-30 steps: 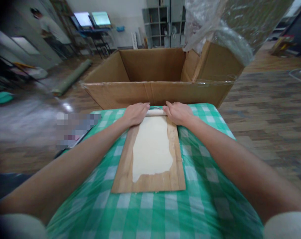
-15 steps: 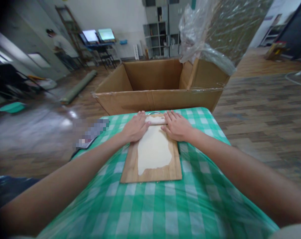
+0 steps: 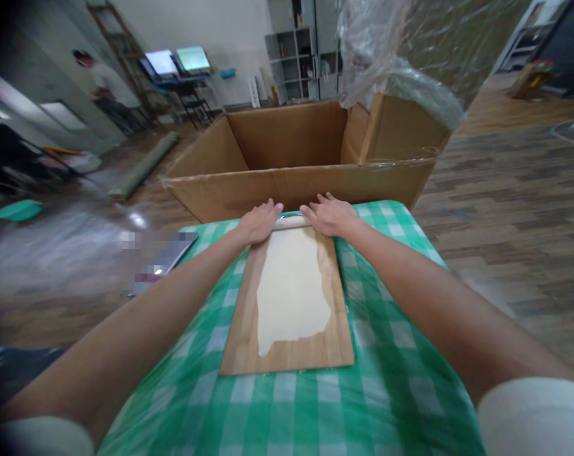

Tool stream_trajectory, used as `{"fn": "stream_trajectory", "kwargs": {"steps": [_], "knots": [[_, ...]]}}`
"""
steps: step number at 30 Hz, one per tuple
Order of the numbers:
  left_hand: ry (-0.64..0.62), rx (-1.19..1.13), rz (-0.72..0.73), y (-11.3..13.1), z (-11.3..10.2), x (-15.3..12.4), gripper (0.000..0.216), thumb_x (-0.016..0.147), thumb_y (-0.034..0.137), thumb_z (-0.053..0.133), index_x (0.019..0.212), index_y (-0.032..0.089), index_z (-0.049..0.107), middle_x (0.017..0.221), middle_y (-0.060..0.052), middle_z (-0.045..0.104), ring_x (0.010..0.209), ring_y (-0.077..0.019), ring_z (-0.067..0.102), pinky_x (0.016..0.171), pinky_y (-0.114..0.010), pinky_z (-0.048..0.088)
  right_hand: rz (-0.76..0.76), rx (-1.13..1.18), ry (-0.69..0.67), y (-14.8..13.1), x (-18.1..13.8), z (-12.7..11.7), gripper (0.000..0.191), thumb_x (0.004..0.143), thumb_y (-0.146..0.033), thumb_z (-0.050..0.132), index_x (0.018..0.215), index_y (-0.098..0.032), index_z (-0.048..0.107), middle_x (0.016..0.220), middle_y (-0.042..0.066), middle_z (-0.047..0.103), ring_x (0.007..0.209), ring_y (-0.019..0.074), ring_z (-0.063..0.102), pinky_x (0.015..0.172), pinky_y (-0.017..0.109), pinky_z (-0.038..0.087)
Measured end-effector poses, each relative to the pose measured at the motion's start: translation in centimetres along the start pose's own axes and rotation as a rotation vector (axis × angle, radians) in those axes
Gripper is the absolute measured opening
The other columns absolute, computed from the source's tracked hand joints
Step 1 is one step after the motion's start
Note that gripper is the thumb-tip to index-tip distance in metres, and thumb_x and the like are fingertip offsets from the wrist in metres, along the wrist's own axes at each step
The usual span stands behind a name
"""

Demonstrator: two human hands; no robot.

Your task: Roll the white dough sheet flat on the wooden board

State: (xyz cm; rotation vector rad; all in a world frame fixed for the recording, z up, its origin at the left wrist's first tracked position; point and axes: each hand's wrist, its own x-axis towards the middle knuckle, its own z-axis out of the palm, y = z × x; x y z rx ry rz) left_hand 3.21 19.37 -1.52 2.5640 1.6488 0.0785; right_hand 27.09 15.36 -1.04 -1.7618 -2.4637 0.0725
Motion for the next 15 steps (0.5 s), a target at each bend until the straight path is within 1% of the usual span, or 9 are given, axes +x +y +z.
{"fn": "stream_trajectory", "kwargs": {"steps": [3, 6, 9, 11, 13, 15], "knots": [[0.009, -0.006, 0.002, -0.2, 0.2, 0.2, 0.072, 0.113, 0.053, 0.007, 0.162, 0.011, 0.039, 0.168, -0.021, 0.039, 0.156, -0.0301, 0.041, 0.125, -0.046, 0.032, 0.011, -0.023, 0.044, -0.1, 0.0, 0.2, 0.078, 0.111, -0.06, 0.011, 0.148, -0.015, 0.062, 0.161, 0.019, 0.051, 0.155, 0.0344, 0.039, 0.123, 0.054, 0.032], [0.054, 0.03, 0.021, 0.1, 0.2, -0.8, 0.075, 0.112, 0.053, 0.006, 0.163, 0.007, 0.036, 0.167, -0.02, 0.041, 0.156, -0.0298, 0.04, 0.127, -0.043, 0.031, 0.013, -0.04, 0.095, -0.6, -1.0, 0.3, 0.075, 0.111, -0.056, 0.013, 0.152, -0.01, 0.057, 0.162, 0.02, 0.049, 0.157, 0.035, 0.034, 0.123, 0.053, 0.034], [0.086, 0.053, 0.06, 0.6, 0.2, -2.8, 0.075, 0.112, 0.053, 0.007, 0.164, 0.005, 0.033, 0.168, -0.02, 0.041, 0.158, -0.0291, 0.037, 0.129, -0.043, 0.027, 0.029, -0.043, 0.142, -1.5, -2.9, 0.2, 0.073, 0.111, -0.053, 0.018, 0.158, -0.004, 0.047, 0.167, 0.022, 0.042, 0.159, 0.0369, 0.03, 0.124, 0.052, 0.032], [0.092, 0.059, 0.088, 0.8, 0.2, -4.6, 0.075, 0.112, 0.052, 0.009, 0.165, 0.004, 0.029, 0.169, -0.021, 0.038, 0.16, -0.029, 0.034, 0.13, -0.044, 0.025, 0.012, -0.042, 0.134, -2.2, -4.5, 0.0, 0.074, 0.111, -0.052, 0.02, 0.159, -0.001, 0.042, 0.169, 0.024, 0.036, 0.159, 0.0383, 0.029, 0.124, 0.052, 0.031], [0.085, 0.068, 0.124, 0.9, 0.1, -6.3, 0.075, 0.111, 0.052, 0.013, 0.165, 0.003, 0.026, 0.171, -0.021, 0.033, 0.162, -0.0292, 0.028, 0.132, -0.045, 0.022, -0.02, -0.047, 0.119, -3.0, -6.4, -0.2, 0.076, 0.11, -0.055, 0.022, 0.159, 0.0, 0.041, 0.169, 0.026, 0.035, 0.157, 0.04, 0.032, 0.125, 0.053, 0.03], [0.067, 0.061, 0.163, 0.8, 0.0, -7.8, 0.075, 0.11, 0.053, 0.016, 0.166, 0.003, 0.024, 0.174, -0.02, 0.026, 0.164, -0.0291, 0.02, 0.133, -0.045, 0.018, -0.049, -0.052, 0.12, -3.9, -8.4, -0.5, 0.081, 0.108, -0.06, 0.025, 0.159, 0.0, 0.04, 0.168, 0.027, 0.036, 0.155, 0.0411, 0.036, 0.125, 0.054, 0.029]]}}
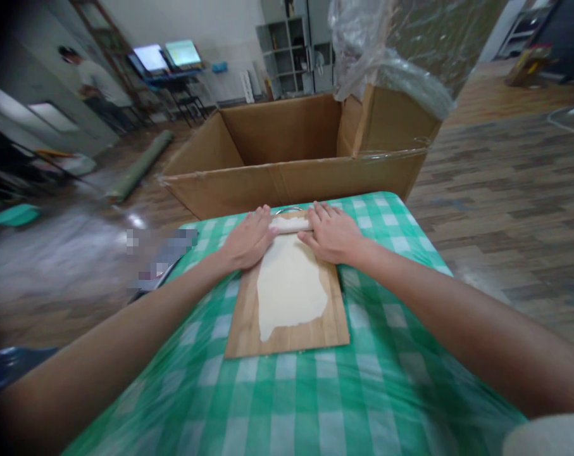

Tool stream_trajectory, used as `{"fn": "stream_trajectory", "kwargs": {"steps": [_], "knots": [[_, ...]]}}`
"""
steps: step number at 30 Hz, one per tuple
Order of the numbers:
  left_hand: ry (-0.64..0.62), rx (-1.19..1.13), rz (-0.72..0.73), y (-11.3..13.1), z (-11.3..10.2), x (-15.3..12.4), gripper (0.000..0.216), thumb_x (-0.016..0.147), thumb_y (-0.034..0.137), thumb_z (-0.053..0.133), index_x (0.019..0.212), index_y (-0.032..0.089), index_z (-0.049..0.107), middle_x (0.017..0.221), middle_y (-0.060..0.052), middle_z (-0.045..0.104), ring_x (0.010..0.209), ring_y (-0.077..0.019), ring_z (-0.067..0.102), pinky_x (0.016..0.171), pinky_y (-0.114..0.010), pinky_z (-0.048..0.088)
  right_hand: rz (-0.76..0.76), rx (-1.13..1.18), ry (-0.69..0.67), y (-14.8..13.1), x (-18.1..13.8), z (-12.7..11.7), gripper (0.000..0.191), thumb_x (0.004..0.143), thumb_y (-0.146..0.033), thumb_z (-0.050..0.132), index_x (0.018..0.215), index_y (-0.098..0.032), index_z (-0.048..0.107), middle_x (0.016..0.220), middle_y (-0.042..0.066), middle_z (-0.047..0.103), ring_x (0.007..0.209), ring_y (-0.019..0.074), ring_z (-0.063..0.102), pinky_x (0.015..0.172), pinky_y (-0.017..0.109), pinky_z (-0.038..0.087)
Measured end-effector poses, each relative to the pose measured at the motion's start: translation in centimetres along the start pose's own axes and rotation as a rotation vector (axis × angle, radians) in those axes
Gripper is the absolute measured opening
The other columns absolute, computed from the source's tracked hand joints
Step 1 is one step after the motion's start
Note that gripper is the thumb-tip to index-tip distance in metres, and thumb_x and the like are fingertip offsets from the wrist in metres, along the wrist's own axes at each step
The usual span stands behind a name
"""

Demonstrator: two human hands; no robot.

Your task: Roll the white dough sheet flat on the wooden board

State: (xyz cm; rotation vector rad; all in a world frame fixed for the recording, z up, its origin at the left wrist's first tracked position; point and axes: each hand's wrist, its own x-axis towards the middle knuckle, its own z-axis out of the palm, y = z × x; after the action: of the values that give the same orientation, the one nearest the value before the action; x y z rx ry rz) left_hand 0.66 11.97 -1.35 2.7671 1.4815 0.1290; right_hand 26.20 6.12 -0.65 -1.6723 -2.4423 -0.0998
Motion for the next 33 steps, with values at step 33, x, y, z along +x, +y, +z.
{"fn": "stream_trajectory", "kwargs": {"steps": [33], "knots": [[0.01, 0.079, -0.059, 0.7, -0.1, 1.3, 0.073, 0.112, 0.049, 0.011, 0.162, 0.002, 0.034, 0.169, -0.021, 0.038, 0.161, -0.0288, 0.03, 0.132, -0.043, 0.022, -0.033, 0.014, 0.091, 1.4, -0.3, 0.6, 0.075, 0.11, -0.05, 0.024, 0.161, 0.003, 0.038, 0.166, 0.025, 0.041, 0.159, 0.038, 0.028, 0.127, 0.051, 0.027]]}}
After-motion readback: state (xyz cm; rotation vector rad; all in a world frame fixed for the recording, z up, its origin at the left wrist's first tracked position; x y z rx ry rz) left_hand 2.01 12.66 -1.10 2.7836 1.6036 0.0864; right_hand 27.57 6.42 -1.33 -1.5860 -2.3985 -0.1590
